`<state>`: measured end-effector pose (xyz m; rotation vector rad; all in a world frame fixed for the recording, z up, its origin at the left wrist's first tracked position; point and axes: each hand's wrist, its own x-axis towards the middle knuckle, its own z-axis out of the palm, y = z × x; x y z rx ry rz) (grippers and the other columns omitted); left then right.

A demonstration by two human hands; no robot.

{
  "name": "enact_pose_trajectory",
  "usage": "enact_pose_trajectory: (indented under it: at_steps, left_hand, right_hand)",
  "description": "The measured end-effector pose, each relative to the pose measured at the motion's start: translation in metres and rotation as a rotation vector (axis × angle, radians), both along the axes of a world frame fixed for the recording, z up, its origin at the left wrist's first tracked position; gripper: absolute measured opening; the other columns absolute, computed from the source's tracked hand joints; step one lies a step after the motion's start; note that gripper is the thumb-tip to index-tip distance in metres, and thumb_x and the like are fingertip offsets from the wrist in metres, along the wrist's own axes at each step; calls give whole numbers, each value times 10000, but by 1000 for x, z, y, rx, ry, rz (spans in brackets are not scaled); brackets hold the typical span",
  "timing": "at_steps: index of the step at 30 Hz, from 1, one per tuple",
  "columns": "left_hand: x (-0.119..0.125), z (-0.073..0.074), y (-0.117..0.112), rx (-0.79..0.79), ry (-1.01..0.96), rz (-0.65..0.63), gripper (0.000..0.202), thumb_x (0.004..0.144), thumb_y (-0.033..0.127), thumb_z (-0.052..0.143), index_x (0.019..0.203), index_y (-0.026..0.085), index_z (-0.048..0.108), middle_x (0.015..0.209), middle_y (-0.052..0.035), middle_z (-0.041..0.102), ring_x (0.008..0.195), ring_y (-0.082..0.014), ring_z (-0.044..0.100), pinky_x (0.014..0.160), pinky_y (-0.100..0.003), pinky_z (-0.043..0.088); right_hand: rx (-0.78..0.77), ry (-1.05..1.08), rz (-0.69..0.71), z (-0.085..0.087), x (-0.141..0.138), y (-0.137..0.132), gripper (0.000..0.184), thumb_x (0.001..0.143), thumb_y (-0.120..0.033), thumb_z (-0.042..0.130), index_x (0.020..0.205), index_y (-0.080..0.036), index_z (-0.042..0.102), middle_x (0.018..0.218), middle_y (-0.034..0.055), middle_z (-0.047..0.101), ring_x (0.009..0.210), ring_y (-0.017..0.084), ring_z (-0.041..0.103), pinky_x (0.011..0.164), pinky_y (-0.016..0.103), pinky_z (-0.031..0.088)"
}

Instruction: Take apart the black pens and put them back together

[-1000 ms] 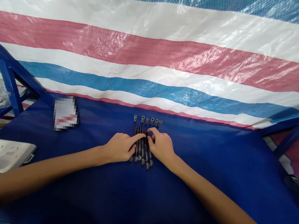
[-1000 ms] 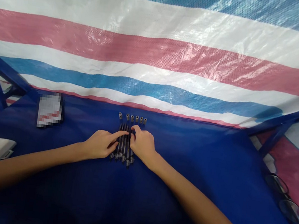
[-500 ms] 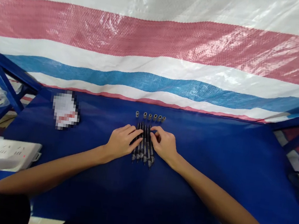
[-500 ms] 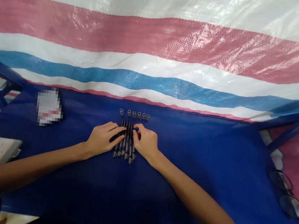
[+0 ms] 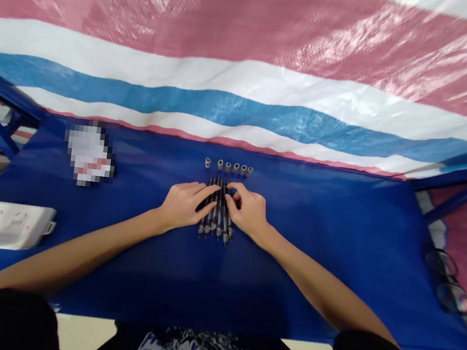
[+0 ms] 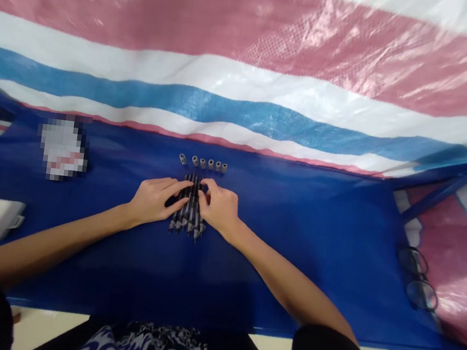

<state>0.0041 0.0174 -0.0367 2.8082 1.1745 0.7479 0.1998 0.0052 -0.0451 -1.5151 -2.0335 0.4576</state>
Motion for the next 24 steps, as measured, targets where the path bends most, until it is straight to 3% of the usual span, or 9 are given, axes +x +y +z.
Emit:
enact_pose_trajectory:
  at_steps: [8,13,17,20,24]
  left_hand:
    - [-1,-2,-1,4,-69,50,313,925,353,473,1126,153,605,763,-16,690,655,-126,646,591,-219,458]
    - [-5,-4,-3,-99,-120,75,289,921,322,467,1141,182,591,746,9,679,632,-106,630,589,-201,444]
    - [-8,-3,-4,-162,-230,106,243,909,287,477,1096,202,606,683,34,638,540,-80,556,554,-194,408]
    - [-8,-2,-3,-185,-270,147,226,902,276,479,1077,203,602,656,42,606,531,-84,532,545,-196,397]
    - [-7,0,-2,-252,-301,98,221,891,248,482,1079,199,587,680,38,606,553,-92,543,551,-197,416]
  right_hand:
    - [-46,-123,21,6,-2,-2,282,840,-246,470,1087,-175,584,708,13,673,643,170,628,613,260,387]
    - [-70,-361,23,18,-10,-4,406,798,-227,464,1193,-153,518,830,72,705,676,211,644,591,280,382]
    - [-97,-507,-12,27,-12,-1,465,751,-196,467,1210,-146,525,766,91,692,632,222,623,572,289,379]
    - [-91,-363,-17,38,-9,3,418,712,-172,494,1116,-179,597,656,40,647,607,195,587,579,279,383]
    - [39,60,-8,57,-6,6,190,727,-165,485,858,-193,621,515,-40,506,492,127,489,559,254,392]
